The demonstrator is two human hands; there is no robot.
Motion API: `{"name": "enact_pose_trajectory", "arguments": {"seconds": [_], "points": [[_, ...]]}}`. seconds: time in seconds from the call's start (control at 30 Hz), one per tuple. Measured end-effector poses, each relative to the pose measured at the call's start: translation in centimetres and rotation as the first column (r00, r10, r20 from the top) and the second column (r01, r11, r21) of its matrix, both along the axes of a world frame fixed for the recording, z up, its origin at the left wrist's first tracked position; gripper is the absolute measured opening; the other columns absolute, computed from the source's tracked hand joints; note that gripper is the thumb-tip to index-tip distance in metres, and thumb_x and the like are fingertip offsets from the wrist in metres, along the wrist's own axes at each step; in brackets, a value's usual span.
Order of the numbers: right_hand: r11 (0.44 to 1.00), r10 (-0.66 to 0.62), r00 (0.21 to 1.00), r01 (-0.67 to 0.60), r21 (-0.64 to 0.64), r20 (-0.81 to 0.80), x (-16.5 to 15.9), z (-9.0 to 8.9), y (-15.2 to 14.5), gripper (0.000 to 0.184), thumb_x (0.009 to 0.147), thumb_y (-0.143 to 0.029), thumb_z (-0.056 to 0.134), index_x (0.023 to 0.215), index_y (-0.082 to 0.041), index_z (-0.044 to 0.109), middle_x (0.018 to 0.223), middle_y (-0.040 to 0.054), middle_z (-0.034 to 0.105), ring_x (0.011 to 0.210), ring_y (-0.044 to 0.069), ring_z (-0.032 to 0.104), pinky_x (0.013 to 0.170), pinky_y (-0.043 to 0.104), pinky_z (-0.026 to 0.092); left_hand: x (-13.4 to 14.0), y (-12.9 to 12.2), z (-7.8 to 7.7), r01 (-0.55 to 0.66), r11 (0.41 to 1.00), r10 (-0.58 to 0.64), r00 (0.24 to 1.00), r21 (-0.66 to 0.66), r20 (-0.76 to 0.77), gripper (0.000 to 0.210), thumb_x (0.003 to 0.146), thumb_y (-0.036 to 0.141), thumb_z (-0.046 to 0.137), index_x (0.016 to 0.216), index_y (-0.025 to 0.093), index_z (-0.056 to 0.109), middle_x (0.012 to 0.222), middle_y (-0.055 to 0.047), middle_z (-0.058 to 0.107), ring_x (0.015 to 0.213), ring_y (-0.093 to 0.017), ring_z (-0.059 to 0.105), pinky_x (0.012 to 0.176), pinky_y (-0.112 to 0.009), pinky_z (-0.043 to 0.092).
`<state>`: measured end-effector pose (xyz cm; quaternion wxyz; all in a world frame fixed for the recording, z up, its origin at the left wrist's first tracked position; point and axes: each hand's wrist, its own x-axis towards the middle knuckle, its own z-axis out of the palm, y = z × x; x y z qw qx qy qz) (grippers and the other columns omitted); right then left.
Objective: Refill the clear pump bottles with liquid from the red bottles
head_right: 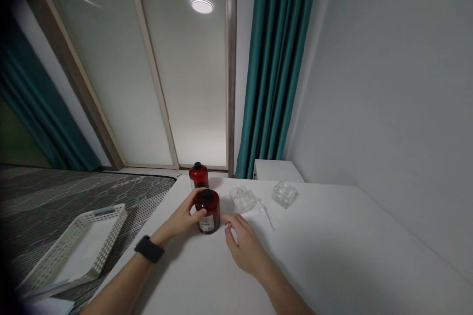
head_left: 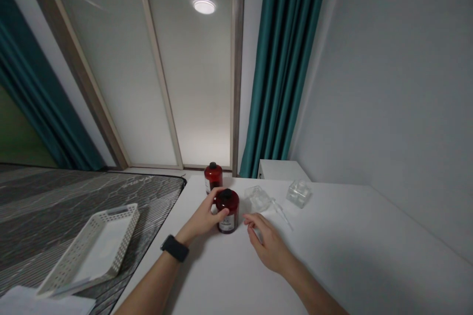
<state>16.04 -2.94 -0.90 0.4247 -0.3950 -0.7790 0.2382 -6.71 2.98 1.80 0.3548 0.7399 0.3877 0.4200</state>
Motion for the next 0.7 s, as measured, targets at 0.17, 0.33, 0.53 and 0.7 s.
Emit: {"name": "enact_pose_trajectory", "arguments": {"seconds": [0.17, 0.33, 0.53, 0.7], "points": [[0.997, 0.004, 1.0, -0.004, -0.076, 0.01, -0.8, -0.5, -0.3, 0.048, 0.092, -0.012, 0.044, 0.139, -0.023, 0.044, 0.12, 0.0098, 0.06, 0.101, 0.021, 0.061, 0.094, 0.04, 0.052, 0.8, 0.1, -0.8, -0.042, 0.999, 0.041, 0.999, 0.017, 0.035, 0.051, 0.085, 0.033, 0.063, 0.131, 0.017, 0.049, 0.133, -0.014, 0.059, 0.121, -0.03, 0.056, 0.107, -0.045, 0.043], [0.997, -0.002, 1.0, 0.004, -0.072, 0.028, -0.9, -0.5, -0.4, 0.052, 0.092, -0.011, 0.043, 0.142, -0.024, 0.041, 0.128, 0.0101, 0.058, 0.109, 0.022, 0.059, 0.099, 0.042, 0.051, 1.4, -0.1, -1.0, -0.063, 0.998, 0.062, 0.997, 0.019, 0.041, 0.053, 0.087, 0.033, 0.061, 0.135, 0.017, 0.046, 0.136, -0.014, 0.057, 0.125, -0.03, 0.054, 0.111, -0.046, 0.04], [0.989, -0.113, 0.993, 0.111, 0.097, 0.016, 0.8, -0.4, 1.0, 0.042, 0.091, -0.01, 0.042, 0.129, -0.023, 0.053, 0.123, 0.0111, 0.059, 0.113, 0.024, 0.058, 0.101, 0.043, 0.049, 1.8, -0.1, -1.1, -0.118, 0.991, 0.116, 0.992, 0.056, 0.041, 0.053, 0.085, 0.032, 0.061, 0.135, 0.016, 0.048, 0.136, -0.015, 0.057, 0.126, -0.031, 0.054, 0.112, -0.048, 0.039], [0.912, -0.35, 0.934, 0.322, 0.253, 0.07, 3.4, -1.7, 3.5, 0.04, 0.089, -0.013, 0.046, 0.127, -0.02, 0.056, 0.127, 0.0137, 0.061, 0.12, 0.029, 0.053, 0.104, 0.052, 0.043, 1.8, 0.0, -1.1, -0.175, 0.981, 0.173, 0.985, 0.086, 0.028, 0.053, 0.085, 0.033, 0.06, 0.134, 0.017, 0.048, 0.136, -0.015, 0.058, 0.126, -0.031, 0.055, 0.11, -0.049, 0.04]]}}
